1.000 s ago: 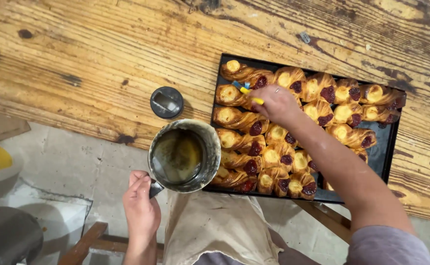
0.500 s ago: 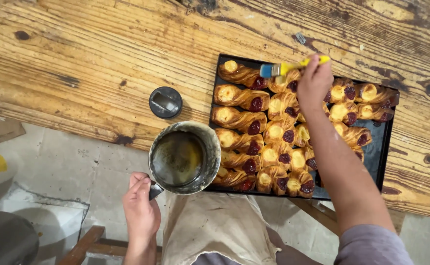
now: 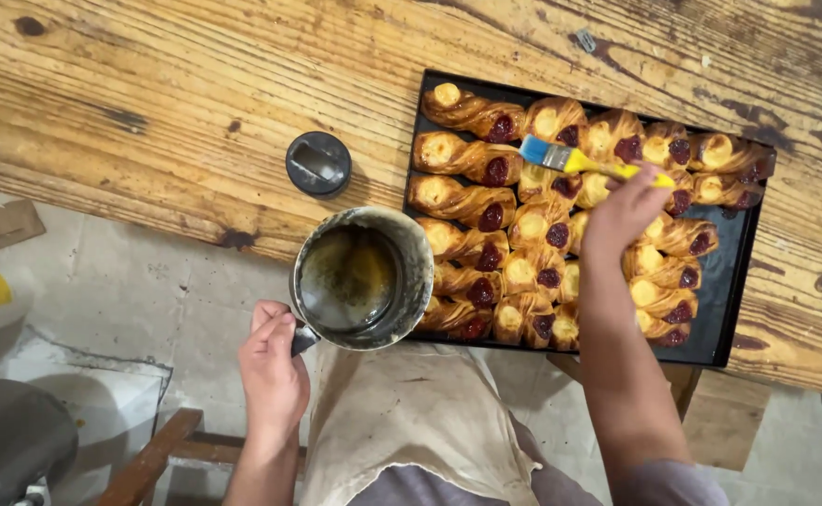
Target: The person uses a yellow silicone brush to apply a liquid glaze from a metal container onto a tray of baked pastries. After glazing, the person sprinkles a white powder over the pastries using a small shaker.
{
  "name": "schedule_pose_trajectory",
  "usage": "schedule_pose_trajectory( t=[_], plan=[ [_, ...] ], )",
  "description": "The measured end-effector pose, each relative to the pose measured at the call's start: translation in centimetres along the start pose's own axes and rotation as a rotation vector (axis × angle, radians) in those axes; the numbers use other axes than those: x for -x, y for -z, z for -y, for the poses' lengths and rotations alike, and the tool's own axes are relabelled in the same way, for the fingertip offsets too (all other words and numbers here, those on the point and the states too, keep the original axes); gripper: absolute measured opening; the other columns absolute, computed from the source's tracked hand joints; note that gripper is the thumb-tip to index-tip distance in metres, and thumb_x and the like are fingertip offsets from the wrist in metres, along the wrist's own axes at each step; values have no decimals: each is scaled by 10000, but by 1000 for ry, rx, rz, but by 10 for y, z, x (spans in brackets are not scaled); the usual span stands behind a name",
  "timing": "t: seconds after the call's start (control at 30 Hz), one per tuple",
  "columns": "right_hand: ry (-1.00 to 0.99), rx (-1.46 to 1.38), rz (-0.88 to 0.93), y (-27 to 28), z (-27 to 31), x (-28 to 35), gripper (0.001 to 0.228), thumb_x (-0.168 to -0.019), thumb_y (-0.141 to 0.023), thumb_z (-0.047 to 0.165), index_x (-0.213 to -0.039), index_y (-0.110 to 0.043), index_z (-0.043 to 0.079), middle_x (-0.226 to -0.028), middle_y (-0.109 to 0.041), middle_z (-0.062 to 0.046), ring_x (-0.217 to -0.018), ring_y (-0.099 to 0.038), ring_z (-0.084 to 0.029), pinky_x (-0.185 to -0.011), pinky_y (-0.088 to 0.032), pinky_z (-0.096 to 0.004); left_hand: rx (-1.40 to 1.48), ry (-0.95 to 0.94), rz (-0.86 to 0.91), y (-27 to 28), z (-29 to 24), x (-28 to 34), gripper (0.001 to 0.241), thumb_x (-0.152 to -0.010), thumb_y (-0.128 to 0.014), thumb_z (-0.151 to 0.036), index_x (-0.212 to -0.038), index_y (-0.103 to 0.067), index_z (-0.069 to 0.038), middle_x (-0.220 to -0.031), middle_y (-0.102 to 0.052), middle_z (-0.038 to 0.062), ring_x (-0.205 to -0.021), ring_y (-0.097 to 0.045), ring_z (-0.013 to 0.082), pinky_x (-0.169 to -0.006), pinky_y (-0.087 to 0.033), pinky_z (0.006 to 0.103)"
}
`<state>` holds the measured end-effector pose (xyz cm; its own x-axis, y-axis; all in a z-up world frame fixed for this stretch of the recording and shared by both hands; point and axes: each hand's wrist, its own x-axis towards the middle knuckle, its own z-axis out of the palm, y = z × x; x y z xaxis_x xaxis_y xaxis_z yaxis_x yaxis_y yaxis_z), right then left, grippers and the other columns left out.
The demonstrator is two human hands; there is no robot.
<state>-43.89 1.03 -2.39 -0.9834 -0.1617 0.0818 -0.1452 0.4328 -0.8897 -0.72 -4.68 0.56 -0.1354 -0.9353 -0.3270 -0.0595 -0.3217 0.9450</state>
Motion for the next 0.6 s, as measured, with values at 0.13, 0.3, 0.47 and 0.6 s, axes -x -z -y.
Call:
schedule_pose_trajectory(
  t=[0.13,0.3,0.47,0.6],
  plan=[
    [-117,-213,48,48,48,65,286,-1081,-309,372,-1119,-500,163,-929,-535,45,-706,-486,-37,-625,-443,-163,-15,23,19,-4,3,-1,341,-999,-510,-107,-659,-498,-112,-851,-419,-10,-822,-399,91,-738,-302,263],
    [96,-443,406,66,5,153,189,-1079,-365,112,-1045,-539,48,-1025,-575,-96,-744,-600,-157,-591,-589,-277,-63,-10,138,-11,9,-4,325,-1011,-531,-136,-690,-552,-92,-853,-451,2,-838,-444,113,-751,-356,281],
    [346,-139,571,41,50,186,230,-1041,-496,157,-1039,-694,39,-731,-675,-110,-526,-561,-189,-522,-491,-283,25,-118,187,-18,23,-4,304,-953,-595,-78,-651,-564,-62,-866,-397,56,-833,-397,162,-780,-354,293],
    [336,13,584,43,53,186,205,-1042,-509,150,-1032,-700,76,-641,-638,-104,-493,-534,-205,-510,-477,-295,-6,-110,247,-21,22,-6,325,-959,-593,-99,-637,-559,-69,-860,-397,54,-827,-390,164,-769,-348,299]
  ],
)
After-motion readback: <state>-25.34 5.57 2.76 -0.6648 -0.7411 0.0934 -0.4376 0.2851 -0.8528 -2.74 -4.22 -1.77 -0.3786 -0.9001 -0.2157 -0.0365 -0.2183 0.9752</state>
